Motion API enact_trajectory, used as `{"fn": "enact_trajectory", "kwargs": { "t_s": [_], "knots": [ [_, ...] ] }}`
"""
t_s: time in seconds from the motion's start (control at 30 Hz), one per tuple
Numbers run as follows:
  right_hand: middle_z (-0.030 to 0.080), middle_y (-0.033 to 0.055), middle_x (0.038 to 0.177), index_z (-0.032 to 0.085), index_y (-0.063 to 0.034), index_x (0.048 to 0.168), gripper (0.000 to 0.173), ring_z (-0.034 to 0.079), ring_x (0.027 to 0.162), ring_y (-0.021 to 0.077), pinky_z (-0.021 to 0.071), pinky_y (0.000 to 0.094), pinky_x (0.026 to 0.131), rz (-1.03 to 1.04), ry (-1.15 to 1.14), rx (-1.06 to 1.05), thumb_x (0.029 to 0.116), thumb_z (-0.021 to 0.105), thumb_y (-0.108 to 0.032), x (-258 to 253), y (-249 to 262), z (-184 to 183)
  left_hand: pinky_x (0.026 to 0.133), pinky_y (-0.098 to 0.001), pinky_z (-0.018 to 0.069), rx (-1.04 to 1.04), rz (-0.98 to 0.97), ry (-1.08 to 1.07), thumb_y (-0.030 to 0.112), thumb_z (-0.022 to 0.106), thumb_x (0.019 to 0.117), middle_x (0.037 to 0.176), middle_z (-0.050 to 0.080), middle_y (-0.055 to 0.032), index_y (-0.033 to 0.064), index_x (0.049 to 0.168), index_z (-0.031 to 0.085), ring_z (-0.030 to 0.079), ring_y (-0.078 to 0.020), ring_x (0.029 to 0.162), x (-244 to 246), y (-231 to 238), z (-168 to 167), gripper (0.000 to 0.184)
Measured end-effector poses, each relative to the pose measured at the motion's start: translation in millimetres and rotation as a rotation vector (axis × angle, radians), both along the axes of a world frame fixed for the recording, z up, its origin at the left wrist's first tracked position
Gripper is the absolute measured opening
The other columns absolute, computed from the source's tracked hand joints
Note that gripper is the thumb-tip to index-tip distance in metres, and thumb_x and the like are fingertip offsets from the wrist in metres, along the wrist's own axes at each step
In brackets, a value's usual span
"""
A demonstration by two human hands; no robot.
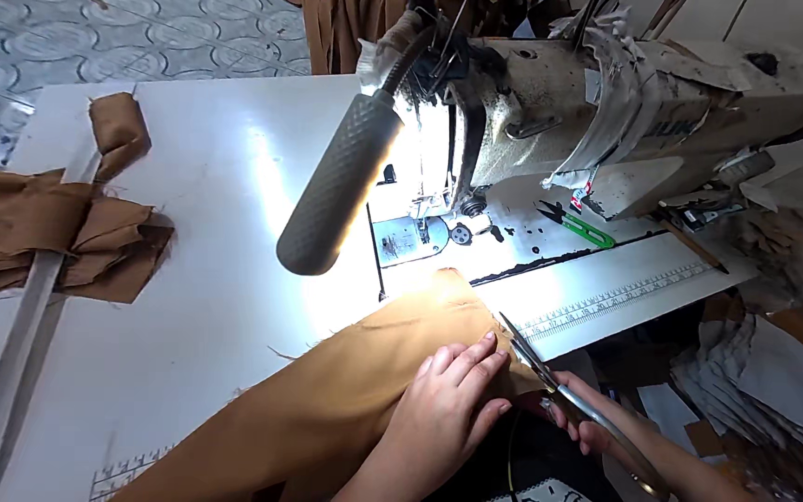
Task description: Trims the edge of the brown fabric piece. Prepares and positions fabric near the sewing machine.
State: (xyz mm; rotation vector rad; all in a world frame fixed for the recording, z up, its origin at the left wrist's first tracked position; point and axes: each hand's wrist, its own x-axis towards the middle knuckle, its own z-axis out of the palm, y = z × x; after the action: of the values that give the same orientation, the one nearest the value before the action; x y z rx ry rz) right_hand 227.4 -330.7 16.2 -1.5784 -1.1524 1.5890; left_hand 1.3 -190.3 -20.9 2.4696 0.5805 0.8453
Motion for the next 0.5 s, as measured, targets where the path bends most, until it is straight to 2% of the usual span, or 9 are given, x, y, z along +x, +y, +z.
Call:
{"fn": "enact_trajectory", "kwargs": {
  "t_s": [0.27, 0.5],
  "knots": [
    [0.057, -0.0080, 0.090, 0.046, 0.0058, 0.135, 0.097, 0.052, 0.074, -0.0078, 0.0458, 0.0115, 0.066, 0.022, -0.095, 0.038, 0.0844, 0.057, -0.077, -6.7, 7.7, 2.2, 0.085, -0.0334, 0.0526, 0.008, 0.007, -0.002, 0.047, 0.045, 0.1040, 0.133, 0.069, -0.0048, 0.0139, 0.121, 0.071, 0.067, -0.0223, 0.109, 1.1, 0.3, -0.8, 0.045],
    [0.055, -0.0100, 0.085, 0.048, 0.0026, 0.131, 0.096, 0.052, 0.066, -0.0078, 0.0452, 0.0112, 0.058, -0.031, -0.117, 0.012, 0.0822, 0.057, -0.080, -10.6, 5.8, 2.6, 0.084, -0.0334, 0.0528, 0.012, 0.012, -0.002, 0.046, 0.046, 0.1032, 0.133, 0.069, -0.0048, 0.0133, 0.122, 0.071, 0.067, -0.0229, 0.109, 1.1, -0.5, -0.9, 0.045]
  ]
}}
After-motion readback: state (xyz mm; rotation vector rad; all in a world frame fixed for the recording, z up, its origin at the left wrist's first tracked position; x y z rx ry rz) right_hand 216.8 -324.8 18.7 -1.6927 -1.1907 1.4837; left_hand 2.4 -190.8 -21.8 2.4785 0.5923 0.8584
